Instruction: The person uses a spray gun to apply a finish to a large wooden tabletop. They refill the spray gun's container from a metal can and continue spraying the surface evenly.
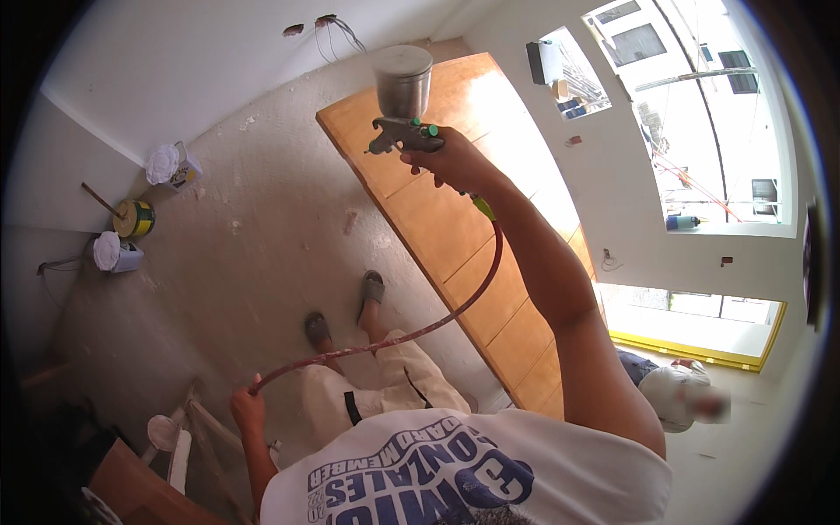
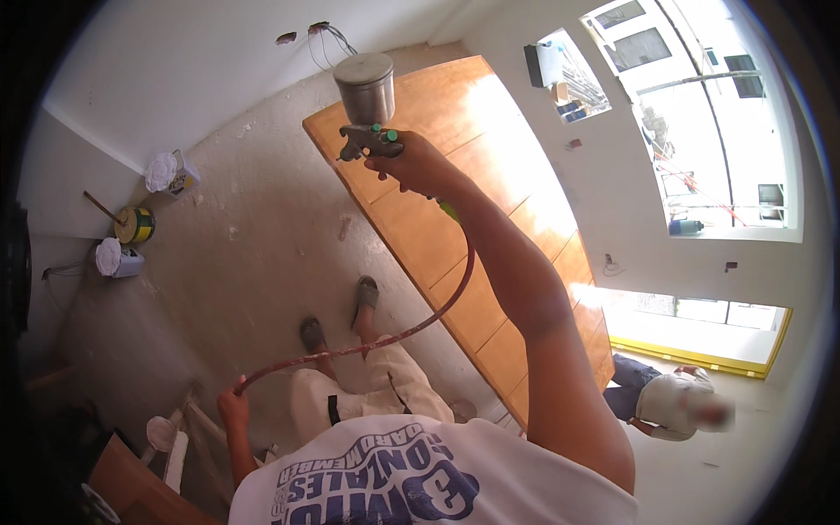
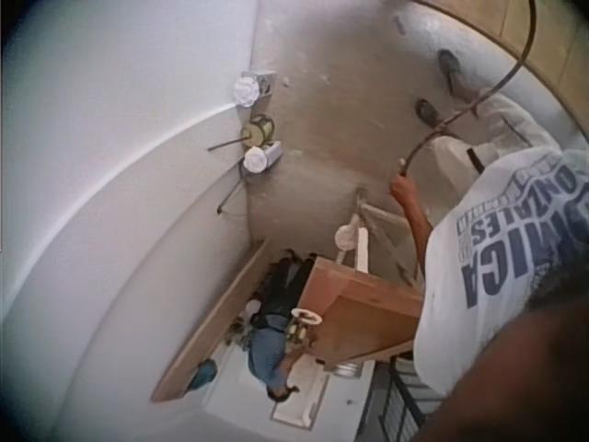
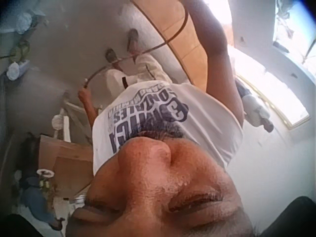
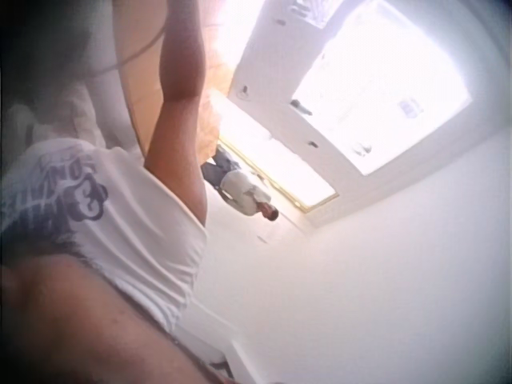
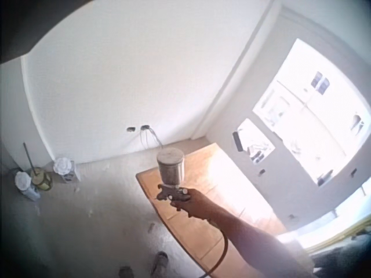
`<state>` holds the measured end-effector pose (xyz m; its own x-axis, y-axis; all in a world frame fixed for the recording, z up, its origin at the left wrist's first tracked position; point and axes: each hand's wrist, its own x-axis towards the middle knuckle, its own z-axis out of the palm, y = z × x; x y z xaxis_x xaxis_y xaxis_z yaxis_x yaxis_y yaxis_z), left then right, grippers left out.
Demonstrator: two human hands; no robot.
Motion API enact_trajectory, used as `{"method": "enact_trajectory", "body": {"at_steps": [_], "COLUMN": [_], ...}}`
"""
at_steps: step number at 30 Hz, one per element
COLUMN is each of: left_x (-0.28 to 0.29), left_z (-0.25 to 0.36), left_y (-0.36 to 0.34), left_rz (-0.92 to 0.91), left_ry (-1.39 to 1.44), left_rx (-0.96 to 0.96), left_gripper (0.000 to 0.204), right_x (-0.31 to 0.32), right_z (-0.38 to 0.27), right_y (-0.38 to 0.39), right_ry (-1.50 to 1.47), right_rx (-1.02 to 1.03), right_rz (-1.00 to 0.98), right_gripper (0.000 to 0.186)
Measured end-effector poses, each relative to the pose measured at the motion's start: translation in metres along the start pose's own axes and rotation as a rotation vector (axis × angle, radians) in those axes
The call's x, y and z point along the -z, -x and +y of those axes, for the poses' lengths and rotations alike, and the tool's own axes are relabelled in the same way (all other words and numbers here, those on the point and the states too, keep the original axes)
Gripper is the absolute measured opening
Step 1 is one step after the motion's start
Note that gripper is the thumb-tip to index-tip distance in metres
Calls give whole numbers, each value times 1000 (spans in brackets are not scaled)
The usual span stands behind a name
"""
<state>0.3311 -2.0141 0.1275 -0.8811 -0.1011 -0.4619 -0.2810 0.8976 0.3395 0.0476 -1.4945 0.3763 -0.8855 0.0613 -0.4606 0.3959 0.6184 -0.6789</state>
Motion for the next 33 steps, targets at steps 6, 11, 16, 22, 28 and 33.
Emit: {"method": "enact_trajectory", "body": {"at_steps": [6, 11, 16, 22, 28, 33], "left_x": [35, 55, 60, 51, 45, 32], "left_z": [106, 234, 369, 490, 524, 524], "left_y": [-16, -27, -49, -69, -95, -99], "left_rz": [-79, -173, -299, -372, -584, -349], "left_ry": [-65, -16, 72, 249, 191, 305], "left_rx": [-31, -101, -194, -185, -224, -153], "left_gripper": [60, 46, 39, 40, 40, 28], "right_x": [73, 174, 278, 389, 457, 452], "right_z": [57, 131, 217, 334, 394, 377], "right_y": [-43, -93, -151, -242, -275, -251], "right_ry": [6, 14, 97, 189, 415, 263], "right_rx": [-37, -94, -76, -15, -87, -113], "right_rz": [86, 201, 334, 559, 753, 763], "right_gripper": [34, 39, 36, 42, 44, 40]}}
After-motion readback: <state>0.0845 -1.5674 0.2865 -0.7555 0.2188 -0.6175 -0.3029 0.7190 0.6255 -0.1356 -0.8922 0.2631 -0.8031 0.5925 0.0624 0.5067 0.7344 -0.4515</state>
